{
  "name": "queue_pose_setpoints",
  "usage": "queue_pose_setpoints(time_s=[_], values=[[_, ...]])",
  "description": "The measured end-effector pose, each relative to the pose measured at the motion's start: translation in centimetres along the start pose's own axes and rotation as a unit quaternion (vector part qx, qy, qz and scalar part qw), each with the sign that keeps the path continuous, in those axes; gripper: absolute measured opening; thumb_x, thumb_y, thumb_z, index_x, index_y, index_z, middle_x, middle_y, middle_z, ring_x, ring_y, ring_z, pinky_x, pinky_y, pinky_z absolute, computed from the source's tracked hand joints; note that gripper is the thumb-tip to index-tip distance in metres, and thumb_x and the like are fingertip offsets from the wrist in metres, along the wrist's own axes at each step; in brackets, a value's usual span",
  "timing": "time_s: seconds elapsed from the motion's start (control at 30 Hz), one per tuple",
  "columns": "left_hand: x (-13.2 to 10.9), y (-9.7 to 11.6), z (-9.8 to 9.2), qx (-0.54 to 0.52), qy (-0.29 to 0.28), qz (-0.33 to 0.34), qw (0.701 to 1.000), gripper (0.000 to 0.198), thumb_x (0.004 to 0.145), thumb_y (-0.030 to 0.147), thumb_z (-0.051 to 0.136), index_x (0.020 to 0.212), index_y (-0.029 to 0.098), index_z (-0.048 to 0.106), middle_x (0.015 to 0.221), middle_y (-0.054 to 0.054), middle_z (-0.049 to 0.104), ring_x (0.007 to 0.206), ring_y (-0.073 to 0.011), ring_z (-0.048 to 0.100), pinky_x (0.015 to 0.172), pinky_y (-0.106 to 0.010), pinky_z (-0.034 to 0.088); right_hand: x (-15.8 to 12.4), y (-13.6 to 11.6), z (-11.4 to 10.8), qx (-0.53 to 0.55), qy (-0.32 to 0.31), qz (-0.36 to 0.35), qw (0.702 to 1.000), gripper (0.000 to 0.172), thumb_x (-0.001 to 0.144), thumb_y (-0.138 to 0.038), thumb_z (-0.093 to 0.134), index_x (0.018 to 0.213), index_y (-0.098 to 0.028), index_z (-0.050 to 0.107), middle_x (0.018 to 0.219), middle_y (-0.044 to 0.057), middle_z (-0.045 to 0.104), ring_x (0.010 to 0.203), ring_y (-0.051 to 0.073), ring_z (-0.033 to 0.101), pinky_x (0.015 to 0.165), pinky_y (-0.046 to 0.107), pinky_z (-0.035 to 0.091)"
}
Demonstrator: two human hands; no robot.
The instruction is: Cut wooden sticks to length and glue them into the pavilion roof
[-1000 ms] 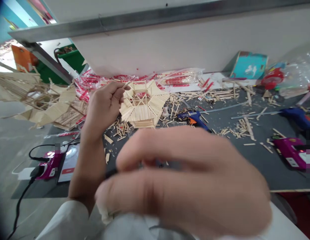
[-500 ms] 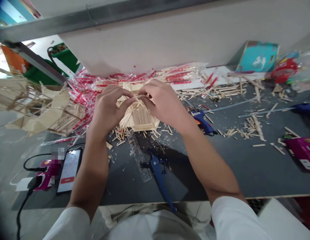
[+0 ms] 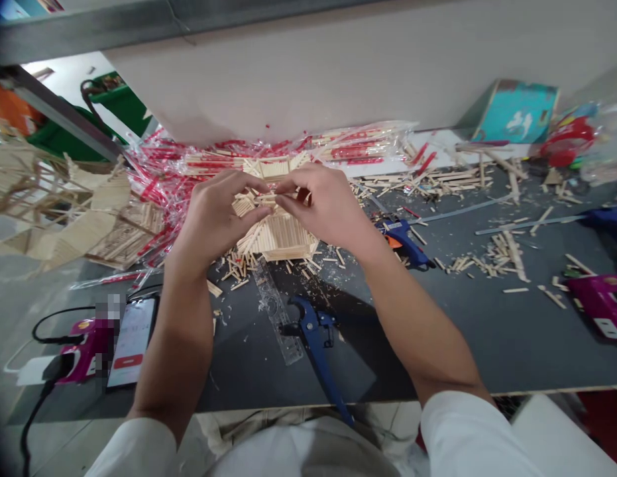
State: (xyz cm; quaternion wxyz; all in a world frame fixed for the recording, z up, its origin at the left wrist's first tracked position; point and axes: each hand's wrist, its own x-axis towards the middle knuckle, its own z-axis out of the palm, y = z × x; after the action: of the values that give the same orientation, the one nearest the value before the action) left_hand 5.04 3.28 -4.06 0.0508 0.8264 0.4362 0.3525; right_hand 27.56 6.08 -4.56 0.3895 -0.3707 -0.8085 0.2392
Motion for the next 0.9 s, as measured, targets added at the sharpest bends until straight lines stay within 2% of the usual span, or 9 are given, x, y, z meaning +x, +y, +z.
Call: queue_pose_setpoints(time_s=[0.67, 0.8, 0.9], values=[[-0.1, -0.4, -0.9, -0.017, -0.016, 0.003, 1.000, 0.003, 0.099, 0.024, 0.073, 0.101, 0.024, 0.075, 0.104, -0.003, 0.081, 0.103, -0.0215, 0.073, 0.097, -0.040, 0.057, -0.1, 0.2, -0.3, -0.028, -0.013, -0.012, 0.999, 0.011, 0.096, -0.026, 0.072, 0.099, -0.019, 0.080, 0.095, 0.007, 0.075, 0.079, 0.019, 0.064, 0.077, 0.037, 0.053], [-0.3, -0.6, -0.9, -0.012, -0.007, -0.009, 1.000, 0.016, 0.096, 0.025, 0.080, 0.110, 0.024, 0.073, 0.110, -0.005, 0.081, 0.107, -0.0221, 0.074, 0.097, -0.038, 0.056, -0.2, 0.2, -0.3, -0.022, -0.020, -0.013, 0.999, 0.010, 0.096, -0.025, 0.072, 0.098, -0.020, 0.080, 0.095, 0.007, 0.075, 0.079, 0.019, 0.065, 0.077, 0.037, 0.053], [-0.3, -0.7, -0.8, -0.007, -0.013, -0.003, 1.000, 0.014, 0.098, 0.029, 0.079, 0.108, 0.024, 0.073, 0.110, -0.005, 0.081, 0.107, -0.0225, 0.073, 0.098, -0.039, 0.056, -0.1, 0.1, -0.3, -0.020, -0.019, 0.000, 1.000, 0.011, 0.096, -0.027, 0.072, 0.098, -0.020, 0.080, 0.095, 0.007, 0.075, 0.077, 0.018, 0.065, 0.076, 0.036, 0.053]])
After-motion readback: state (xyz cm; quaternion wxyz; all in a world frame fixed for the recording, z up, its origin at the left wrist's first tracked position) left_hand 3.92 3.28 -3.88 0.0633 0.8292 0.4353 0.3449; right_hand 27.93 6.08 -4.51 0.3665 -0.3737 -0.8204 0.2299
